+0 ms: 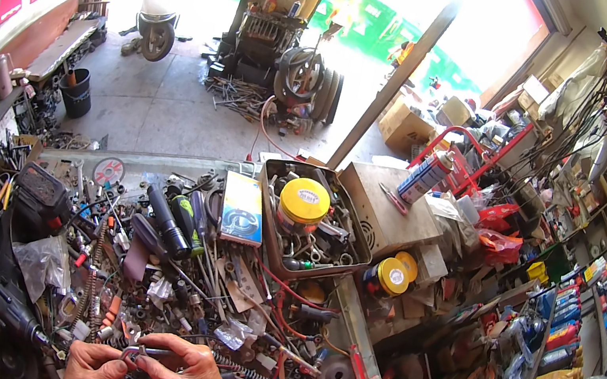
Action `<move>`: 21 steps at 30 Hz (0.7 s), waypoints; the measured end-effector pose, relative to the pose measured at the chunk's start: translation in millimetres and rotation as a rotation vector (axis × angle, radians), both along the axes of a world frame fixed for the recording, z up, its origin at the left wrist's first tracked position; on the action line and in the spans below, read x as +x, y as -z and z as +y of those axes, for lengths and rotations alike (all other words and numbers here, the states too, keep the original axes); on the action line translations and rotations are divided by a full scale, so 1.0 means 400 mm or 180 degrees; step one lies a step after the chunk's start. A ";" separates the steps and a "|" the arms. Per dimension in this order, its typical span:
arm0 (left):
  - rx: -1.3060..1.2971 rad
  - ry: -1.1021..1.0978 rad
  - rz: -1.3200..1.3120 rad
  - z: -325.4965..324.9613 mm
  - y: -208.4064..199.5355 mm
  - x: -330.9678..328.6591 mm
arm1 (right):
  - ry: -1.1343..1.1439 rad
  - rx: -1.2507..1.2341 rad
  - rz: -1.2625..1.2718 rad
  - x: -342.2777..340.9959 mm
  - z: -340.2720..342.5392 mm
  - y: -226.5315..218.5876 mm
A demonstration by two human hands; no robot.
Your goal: The person assembles small mechanical components on a cluttered workbench. They use a screwdriver to tighten a screw into a metal part, then attach a spring and other small pieces. The person repeatedly picks up, examines, and manipulates various tools and parts throughout the process.
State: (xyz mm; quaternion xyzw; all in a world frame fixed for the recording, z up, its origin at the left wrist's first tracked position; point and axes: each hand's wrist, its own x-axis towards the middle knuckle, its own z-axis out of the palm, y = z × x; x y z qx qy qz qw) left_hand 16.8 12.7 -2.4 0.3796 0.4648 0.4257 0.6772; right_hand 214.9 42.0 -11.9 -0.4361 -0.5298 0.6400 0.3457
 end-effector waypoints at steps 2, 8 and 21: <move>-0.0046 0.0016 0.0014 0.000 -0.003 -0.004 | 0.0130 -0.0247 0.0118 0.000 -0.001 -0.007; -0.0174 -0.0086 0.0059 -0.006 0.003 -0.017 | 0.0516 -0.0259 0.0402 0.002 -0.002 0.014; -0.0029 0.0086 0.0137 -0.005 -0.007 -0.005 | -0.0007 -0.0750 0.0336 -0.009 -0.004 0.006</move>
